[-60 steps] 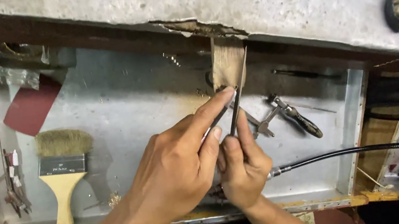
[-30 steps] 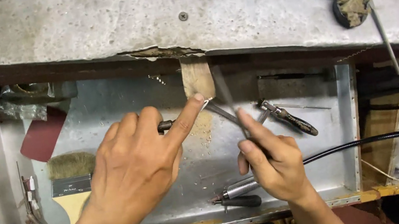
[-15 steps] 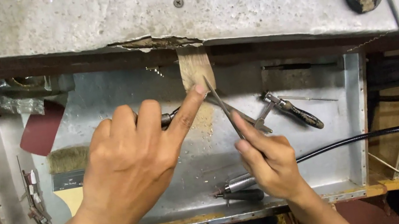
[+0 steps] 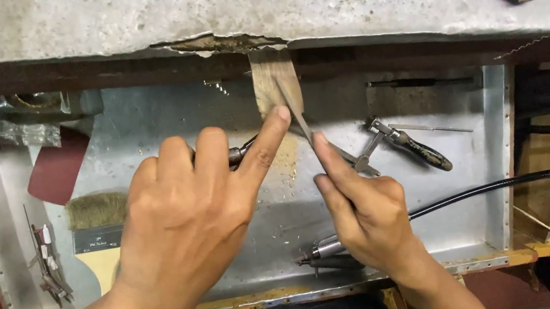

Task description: Filing a small metal component held in pliers at a jewelry workbench to smooth the edges.

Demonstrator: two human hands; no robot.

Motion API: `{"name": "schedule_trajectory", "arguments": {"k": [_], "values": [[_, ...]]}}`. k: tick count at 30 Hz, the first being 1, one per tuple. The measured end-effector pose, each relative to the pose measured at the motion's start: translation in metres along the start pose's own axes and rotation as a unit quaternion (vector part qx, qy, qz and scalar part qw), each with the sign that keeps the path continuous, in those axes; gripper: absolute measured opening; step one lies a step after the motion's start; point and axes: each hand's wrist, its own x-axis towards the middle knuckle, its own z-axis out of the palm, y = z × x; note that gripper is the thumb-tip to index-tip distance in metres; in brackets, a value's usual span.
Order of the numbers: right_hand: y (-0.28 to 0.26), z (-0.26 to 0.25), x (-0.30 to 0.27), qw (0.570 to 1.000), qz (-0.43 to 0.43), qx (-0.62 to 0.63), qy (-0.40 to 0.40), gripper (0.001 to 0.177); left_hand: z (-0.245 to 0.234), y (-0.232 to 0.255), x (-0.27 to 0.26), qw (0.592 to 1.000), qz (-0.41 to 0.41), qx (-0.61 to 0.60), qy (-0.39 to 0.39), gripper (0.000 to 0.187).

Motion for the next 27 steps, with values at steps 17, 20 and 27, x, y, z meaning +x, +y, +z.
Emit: {"name": "schedule_trajectory", "arguments": {"k": [17,20,27], "values": [[0.005,0.012,-0.006,0.983,-0.071,-0.163,0.04,0.048,-0.004,0.007,-0.001,1.0,-0.016,-0.001,0.017,0.063],[0.004,0.009,-0.006,0.984,-0.075,-0.158,0.046,0.048,-0.006,0.005,0.002,1.0,-0.019,0.004,0.016,0.064],[0.003,0.009,0.01,0.983,-0.081,-0.159,0.04,0.048,-0.004,0.006,0.002,1.0,-0.026,0.006,0.013,0.064]]}}
